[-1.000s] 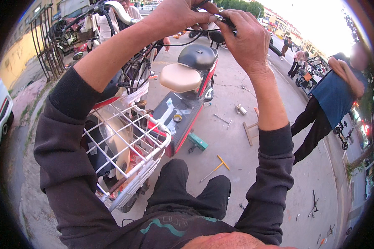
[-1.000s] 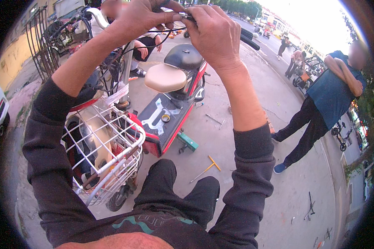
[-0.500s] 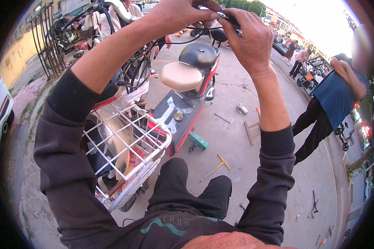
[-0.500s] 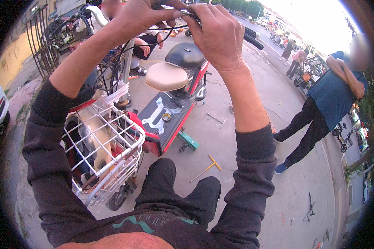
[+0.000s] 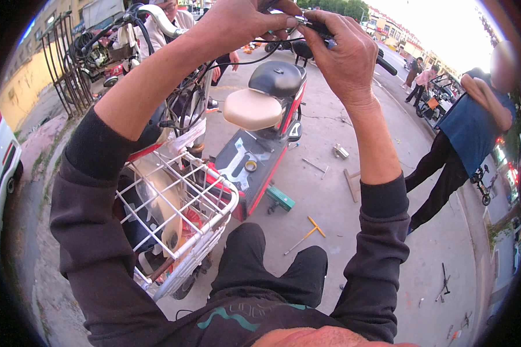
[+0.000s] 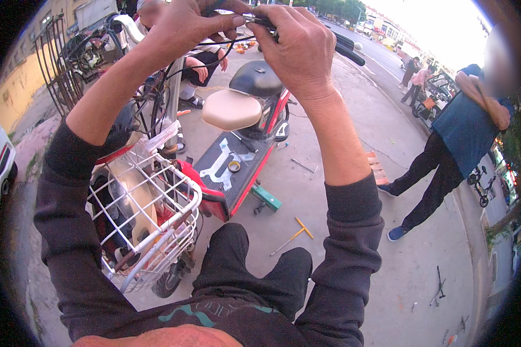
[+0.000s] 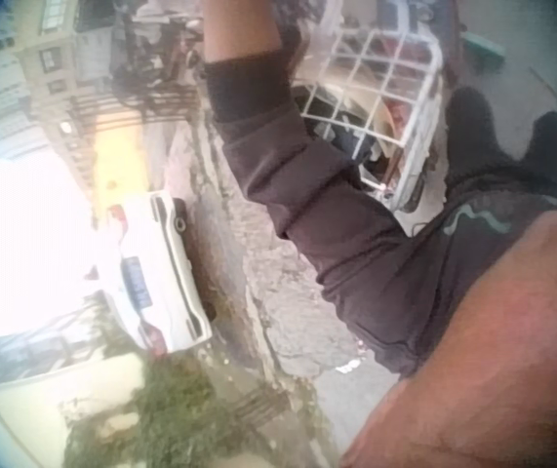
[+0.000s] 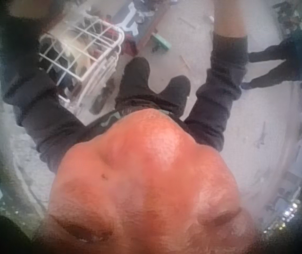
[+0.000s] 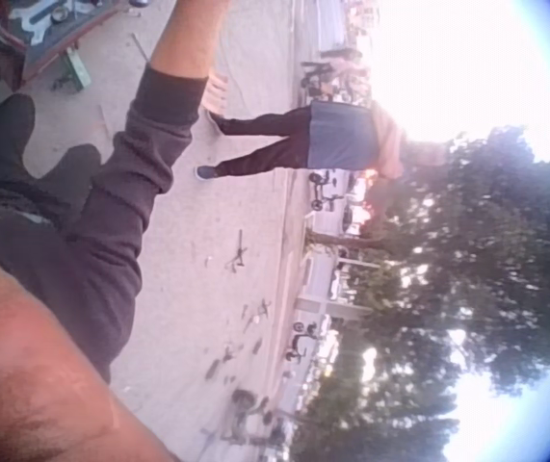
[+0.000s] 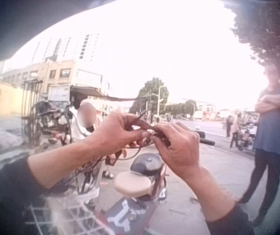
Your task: The person repairs wiring on a red electric scooter. They strip and twist wires, wrap connections with electrical tape, and route the wires along the handlebars. The person also briefly handles a small black component near the handlebar controls.
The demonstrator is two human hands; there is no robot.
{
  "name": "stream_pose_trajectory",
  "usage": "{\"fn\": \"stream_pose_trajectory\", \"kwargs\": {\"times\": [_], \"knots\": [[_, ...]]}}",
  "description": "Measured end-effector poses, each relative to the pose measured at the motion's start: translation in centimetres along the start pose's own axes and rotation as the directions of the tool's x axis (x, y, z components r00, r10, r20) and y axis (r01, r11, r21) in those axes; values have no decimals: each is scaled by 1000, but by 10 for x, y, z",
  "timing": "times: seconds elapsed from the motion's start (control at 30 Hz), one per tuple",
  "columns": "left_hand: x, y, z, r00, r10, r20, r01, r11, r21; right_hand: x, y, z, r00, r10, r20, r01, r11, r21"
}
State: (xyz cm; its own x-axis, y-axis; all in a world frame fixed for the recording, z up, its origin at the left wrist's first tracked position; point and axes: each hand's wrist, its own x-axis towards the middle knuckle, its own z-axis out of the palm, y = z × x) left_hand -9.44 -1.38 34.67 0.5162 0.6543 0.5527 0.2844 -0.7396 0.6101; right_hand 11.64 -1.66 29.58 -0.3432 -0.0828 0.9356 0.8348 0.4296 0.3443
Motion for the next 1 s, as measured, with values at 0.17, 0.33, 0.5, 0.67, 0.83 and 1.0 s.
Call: {"fn": "stream_pose_trajectory", "kwargs": {"times": [0.17, 0.33, 0.5, 0.67, 0.83, 1.0], "knots": [[11, -20, -1, 999, 20, -32, -20, 1000, 4, 1, -4, 1, 1000, 9, 0, -9, 1000, -13], [16, -29, 2, 997, 59, -44, -61, 996, -59, 0, 4, 5, 998, -59, -28, 59, 998, -27], [17, -30, 3, 997, 56, -49, -58, 997, -56, -5, 0, 7, 998, -42, -45, 37, 995, -96], [15, -26, 4, 997, 60, -56, -62, 998, -30, -4, 5, 8, 996, -65, -68, 62, 997, -40], [6, -10, 1, 1000, 4, -21, -5, 1000, -22, -3, 3, 6, 997, -54, -52, 53, 998, -17], [13, -22, 2, 997, 41, -65, -42, 999, -9, 0, -1, 6, 998, -54, -41, 52, 998, -47]]}}
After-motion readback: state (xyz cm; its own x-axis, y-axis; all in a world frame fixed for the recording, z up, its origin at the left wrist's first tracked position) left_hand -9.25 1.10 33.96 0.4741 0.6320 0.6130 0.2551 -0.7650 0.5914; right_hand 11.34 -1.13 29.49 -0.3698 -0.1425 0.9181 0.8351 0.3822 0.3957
